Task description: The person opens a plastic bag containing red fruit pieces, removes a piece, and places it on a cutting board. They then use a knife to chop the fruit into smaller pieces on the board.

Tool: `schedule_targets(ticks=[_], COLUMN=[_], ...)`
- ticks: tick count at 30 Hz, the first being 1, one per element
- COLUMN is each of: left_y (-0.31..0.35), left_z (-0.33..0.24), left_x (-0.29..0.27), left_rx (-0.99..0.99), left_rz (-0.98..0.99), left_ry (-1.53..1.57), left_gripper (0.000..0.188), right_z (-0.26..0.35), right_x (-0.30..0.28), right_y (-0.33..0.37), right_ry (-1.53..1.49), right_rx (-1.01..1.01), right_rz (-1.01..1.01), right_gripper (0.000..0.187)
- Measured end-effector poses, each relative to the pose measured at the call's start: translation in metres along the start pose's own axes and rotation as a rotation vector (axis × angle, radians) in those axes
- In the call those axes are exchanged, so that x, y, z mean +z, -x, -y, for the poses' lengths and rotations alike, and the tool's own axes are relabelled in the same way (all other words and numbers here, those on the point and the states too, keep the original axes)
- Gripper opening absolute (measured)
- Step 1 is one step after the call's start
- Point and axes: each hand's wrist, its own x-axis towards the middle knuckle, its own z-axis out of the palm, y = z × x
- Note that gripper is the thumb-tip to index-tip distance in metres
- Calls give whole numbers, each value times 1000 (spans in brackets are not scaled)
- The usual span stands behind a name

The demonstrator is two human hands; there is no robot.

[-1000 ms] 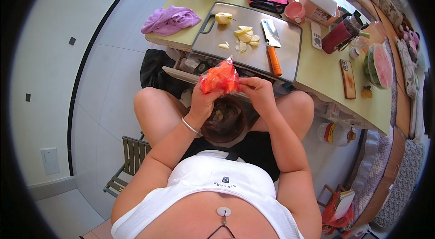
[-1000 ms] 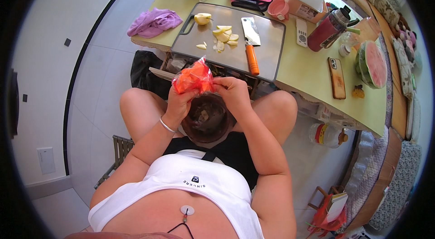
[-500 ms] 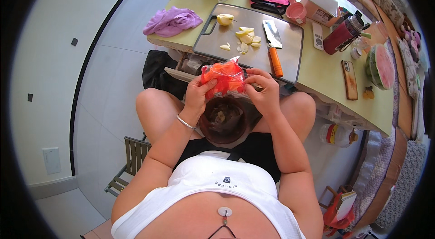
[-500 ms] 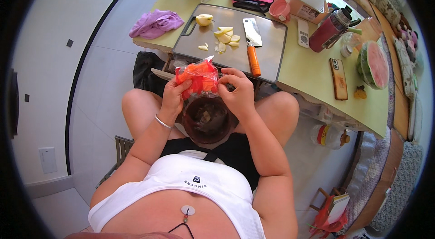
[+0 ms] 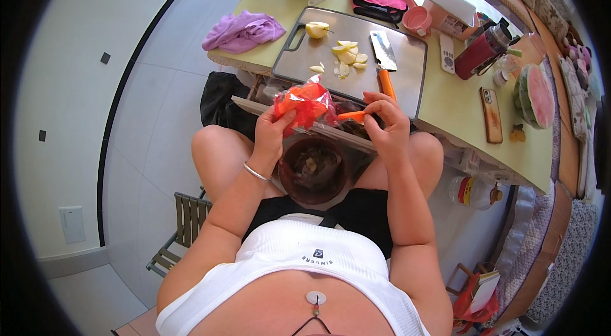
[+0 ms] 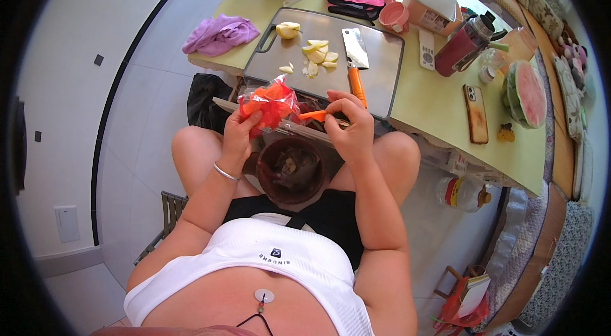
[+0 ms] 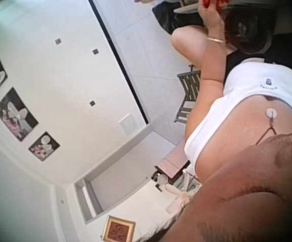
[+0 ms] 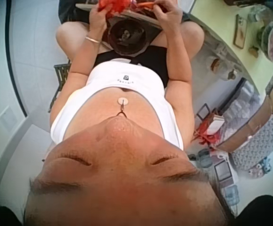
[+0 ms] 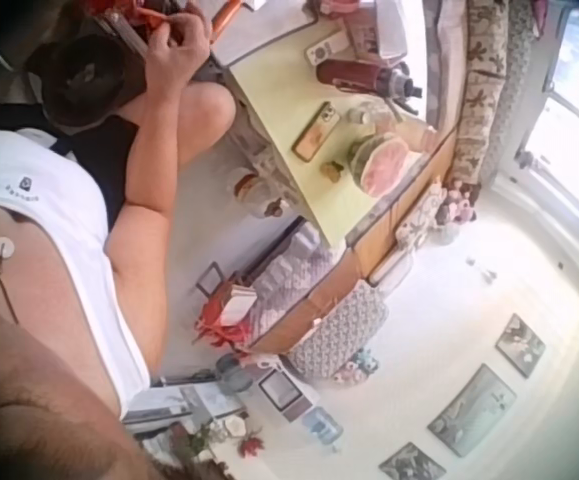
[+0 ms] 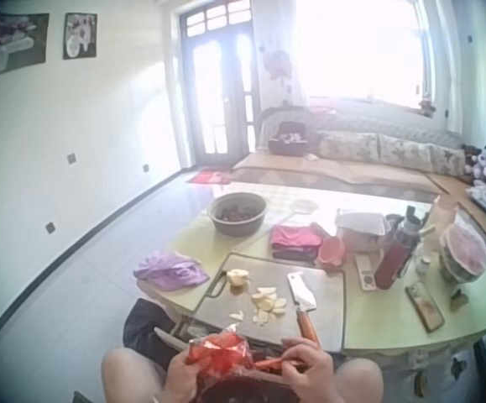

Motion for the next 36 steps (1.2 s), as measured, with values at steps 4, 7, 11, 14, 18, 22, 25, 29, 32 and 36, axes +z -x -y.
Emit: schedule_targets(ticks=[4, 7, 11, 14, 18, 22, 25, 29, 32, 36], left_y=[-7, -17, -51, -80, -86, -72, -73, -81, -89, -82], left_z=[0, -4, -14, -23, -38, -38, -41, -48, -41, -40], left_x=[-6, -12, -13, -22, -10, -2, -7, -4, -11, -8], left_rx=[-45, -82, -51, -88, -109, 122, 237, 216, 219, 269], left_rz=[-56, -118, -205, -163, -117, -187, -207, -208, -201, -292], left_ry=[111, 226, 315, 270, 110, -269, -659, -736, -548, -637], left_gripper=[29, 28, 33, 31, 29, 34, 35, 39, 36, 33], right_z=[-4, -4, -10, -18, -20, -20, -19, -23, -24, -27], right_x=[-2, -7, -8, -3, 4, 8, 7, 10, 14, 17], right_y=[-1, -4, -6, -4, -2, -1, -3, -2, -1, -2], right_ry=[-419, -580, -611, -580, -555, -598, -640, -680, -687, -656], right_rx=[281, 422, 487, 472, 347, 342, 393, 395, 382, 374], right_rz=[39, 55, 53, 33, -6, 19, 46, 70, 81, 101], right_gripper=[8, 7, 5, 4, 6, 9, 10, 11, 11, 11])
